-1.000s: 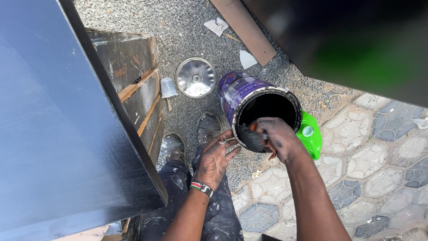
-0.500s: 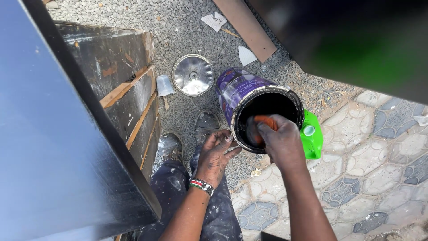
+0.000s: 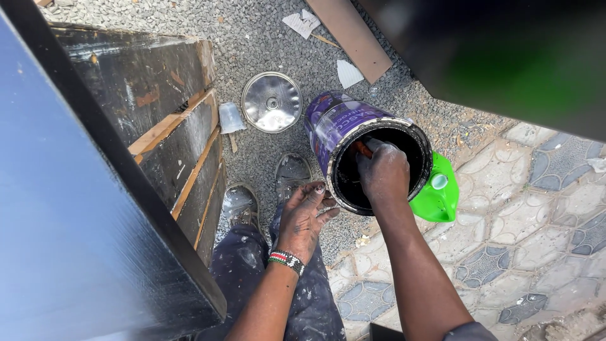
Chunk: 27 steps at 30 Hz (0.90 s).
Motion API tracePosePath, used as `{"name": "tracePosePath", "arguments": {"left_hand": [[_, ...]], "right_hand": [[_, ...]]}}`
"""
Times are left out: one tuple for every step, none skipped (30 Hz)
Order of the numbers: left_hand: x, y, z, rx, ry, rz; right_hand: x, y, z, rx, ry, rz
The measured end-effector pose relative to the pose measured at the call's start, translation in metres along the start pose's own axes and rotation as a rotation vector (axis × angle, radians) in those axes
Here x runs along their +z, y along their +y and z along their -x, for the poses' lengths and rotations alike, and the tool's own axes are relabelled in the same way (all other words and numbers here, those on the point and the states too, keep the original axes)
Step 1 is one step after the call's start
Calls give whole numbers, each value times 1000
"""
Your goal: The person paints a rectangular wooden board black using a cloth. They repeatedly dip the cloth into a paint can and apply the paint to the board's surface and edges. The person also wipes the painted board with a sanding block.
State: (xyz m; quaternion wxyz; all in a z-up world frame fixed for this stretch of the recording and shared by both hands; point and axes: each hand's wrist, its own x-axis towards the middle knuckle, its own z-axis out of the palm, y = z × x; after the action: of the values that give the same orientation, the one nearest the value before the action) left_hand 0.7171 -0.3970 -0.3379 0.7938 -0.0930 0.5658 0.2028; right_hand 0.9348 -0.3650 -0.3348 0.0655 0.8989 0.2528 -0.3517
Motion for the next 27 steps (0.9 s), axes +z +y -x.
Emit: {"name": "tracePosePath", "arguments": {"left_hand": [[-1,-1,-1,-15,18,-16],[-1,-1,-3,-31,35,-32],[-1,-1,-2,-31,38,-29],[-1,0,-1,-57,17,-40],[0,0,0,-82,-4,-48],[-3,-2,0,-82,-2,-44],[-4,-5,-2,-118,-17,-43],[-5,-7,-4,-153,-33,-43],[-2,-6,0,-155,-35,-40],[0,-5,5,-198,-46,-25],[2,-2,8,-237,-56,-10],[6,2,13,-236,-57,-8],[11,6,16,-269,-72,2],[15,9,20,-302,-87,11],[16,9,19,-306,-90,11],[16,8,17,-297,-74,16],[16,8,15,-289,-58,19],[11,2,11,-295,-59,18],[6,-3,5,-293,-39,21],[1,-7,0,-292,-19,23],[6,-2,4,-294,-20,25],[11,3,7,-290,-20,15],[17,8,10,-285,-21,5],[18,8,8,-286,-24,7],[17,8,8,-271,-22,-9],[16,8,8,-256,-21,-24],[15,9,8,-254,-23,-24]], "right_hand": [[-2,1,-2,53,-17,-55],[-5,2,-3,106,-34,-111],[-20,-4,5,105,-37,-109],[-35,-11,14,183,-102,-311],[-50,-17,22,258,-167,-512],[-51,-11,24,257,-169,-508],[-55,-4,24,330,-227,-657],[-59,3,25,402,-286,-805],[-69,-5,34,403,-284,-802],[-79,-13,44,342,-300,-710],[-88,-22,53,279,-318,-621],[-84,-24,60,277,-318,-619],[-80,-25,66,191,-251,-417],[-76,-26,73,105,-182,-217],[-68,-19,74,109,-180,-216],[-61,-11,75,33,-205,-199],[-53,-4,77,-41,-231,-183],[-58,-4,85,-35,-229,-182],[-63,-5,91,-14,-247,-166],[-67,-7,97,8,-265,-151],[-71,-10,104,9,-264,-148],[-76,-13,110,103,-286,-222],[-80,-17,114,195,-305,-296],[-73,0,106,195,-303,-294],[-65,18,100,273,-272,-560],[-57,36,93,349,-235,-828],[-50,45,86,347,-234,-828]]}}
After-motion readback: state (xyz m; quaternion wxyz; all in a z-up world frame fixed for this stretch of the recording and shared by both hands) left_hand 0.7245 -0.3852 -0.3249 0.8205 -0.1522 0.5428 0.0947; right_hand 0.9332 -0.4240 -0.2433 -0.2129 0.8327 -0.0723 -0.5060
